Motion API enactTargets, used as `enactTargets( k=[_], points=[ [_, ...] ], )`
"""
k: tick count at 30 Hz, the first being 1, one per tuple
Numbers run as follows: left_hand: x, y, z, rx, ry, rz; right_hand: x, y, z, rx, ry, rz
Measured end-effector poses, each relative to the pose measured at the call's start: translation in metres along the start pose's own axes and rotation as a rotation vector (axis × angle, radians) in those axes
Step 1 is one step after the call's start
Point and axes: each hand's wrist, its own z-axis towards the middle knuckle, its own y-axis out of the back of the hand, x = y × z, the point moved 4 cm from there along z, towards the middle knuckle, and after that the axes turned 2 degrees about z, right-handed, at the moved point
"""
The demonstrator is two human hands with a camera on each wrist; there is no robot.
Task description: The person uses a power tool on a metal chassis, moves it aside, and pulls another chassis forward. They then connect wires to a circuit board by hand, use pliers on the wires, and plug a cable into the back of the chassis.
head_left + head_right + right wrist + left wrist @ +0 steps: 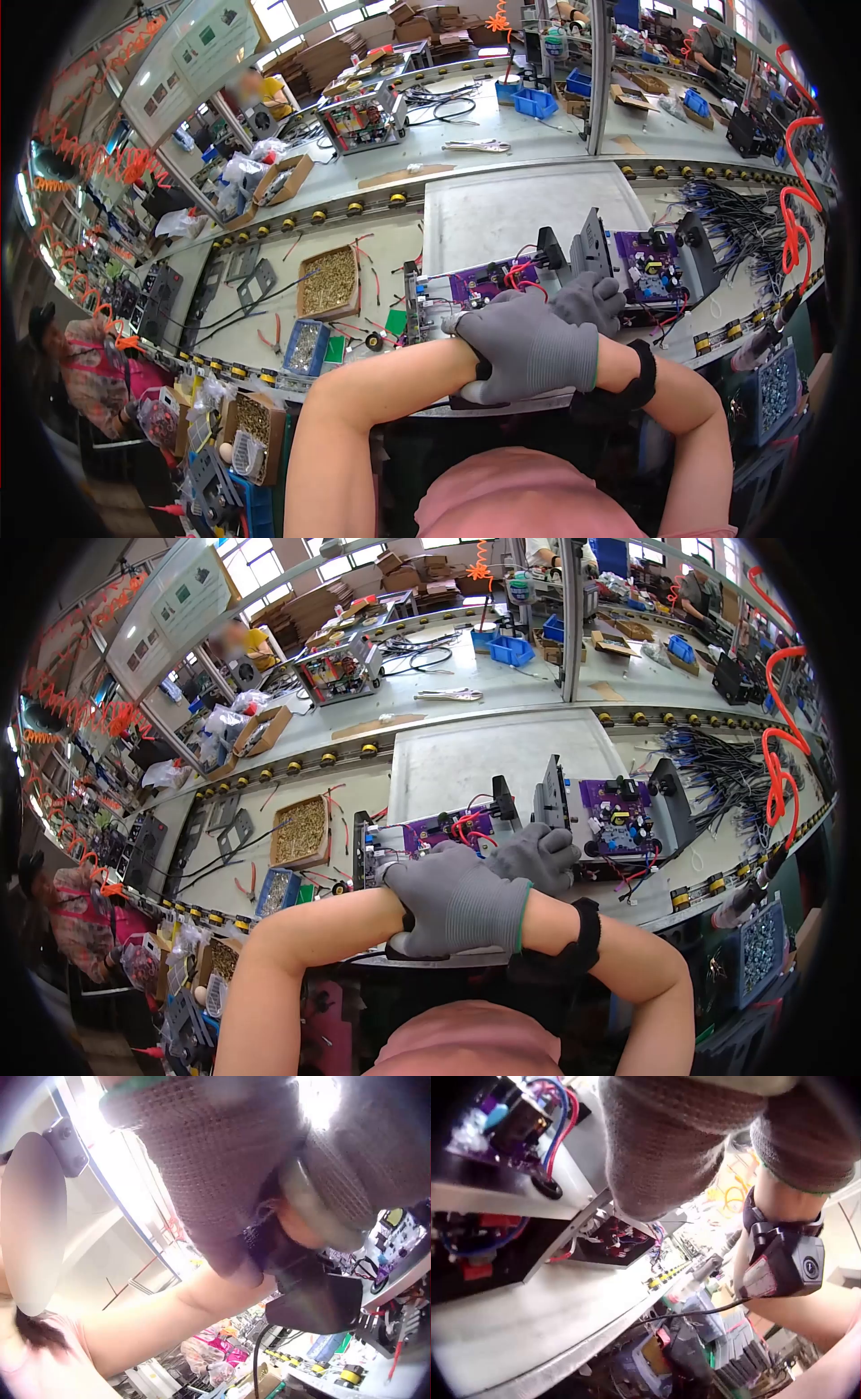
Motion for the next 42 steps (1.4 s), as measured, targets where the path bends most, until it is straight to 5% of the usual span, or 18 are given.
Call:
enactTargets(
  k=[1,3,4,6,7,9,11,13,17,19,20,23,25,27,35,36,38,42],
  points=[
    [0.006,0.008,0.005,0.005,0.007,0.001,-0.004,0.004,-0.004,-0.007,-0.005,0.001],
    [0.011,0.018,0.016,0.152,-0.240,1.625,-0.029,0.021,-0.028,-0.200,-0.080,0.266],
    [-0.028,-0.013,0.018,0.156,-0.241,1.629,-0.047,0.031,-0.045,-0.295,-0.111,0.396],
    [-0.111,-0.052,-0.002,-0.074,0.215,1.045,-0.085,0.068,-0.090,-0.648,-0.037,0.282],
    [-0.143,-0.076,-0.003,-0.190,0.415,0.734,-0.114,0.084,-0.115,-0.843,-0.257,0.386],
    [-0.173,-0.064,-0.010,-0.408,0.357,0.653,-0.169,0.099,-0.176,-1.049,-0.521,0.203],
    [-0.191,-0.048,-0.022,-0.469,0.311,0.448,-0.206,0.092,-0.223,-0.953,-0.871,-0.168],
    [-0.197,-0.024,-0.035,-0.493,0.281,0.391,-0.304,0.045,-0.275,-0.898,-0.634,0.264],
    [-0.217,-0.017,-0.070,-0.642,0.286,0.350,-0.297,0.039,-0.262,-0.864,-0.700,0.302],
    [-0.236,-0.023,-0.083,-0.550,0.335,0.845,-0.317,0.030,-0.267,-0.938,-0.534,0.195],
    [-0.239,-0.023,-0.093,-0.488,0.210,1.255,-0.281,0.038,-0.249,-0.806,-0.755,-0.183],
    [-0.259,-0.058,-0.111,-0.300,-0.154,2.145,-0.214,0.042,-0.211,-0.792,-0.867,-0.254],
    [-0.254,-0.041,-0.132,-0.507,-0.110,1.388,-0.212,0.030,-0.201,-0.760,-1.010,-0.260],
    [-0.275,-0.068,-0.137,-0.560,0.094,0.205,-0.184,0.028,-0.175,-0.702,-1.056,-0.176],
    [-0.234,-0.026,-0.111,-0.522,0.241,2.082,-0.158,-0.010,-0.122,-0.583,-0.758,0.081],
    [-0.231,-0.019,-0.106,-0.535,0.250,2.081,-0.157,-0.011,-0.115,-0.558,-0.723,0.145],
    [-0.220,0.003,-0.108,-0.601,0.737,2.024,-0.159,-0.014,-0.106,-0.553,-0.642,0.217],
    [-0.216,-0.002,-0.125,-0.572,0.659,2.038,-0.183,-0.003,-0.105,-0.581,-0.441,0.376]
  ],
)
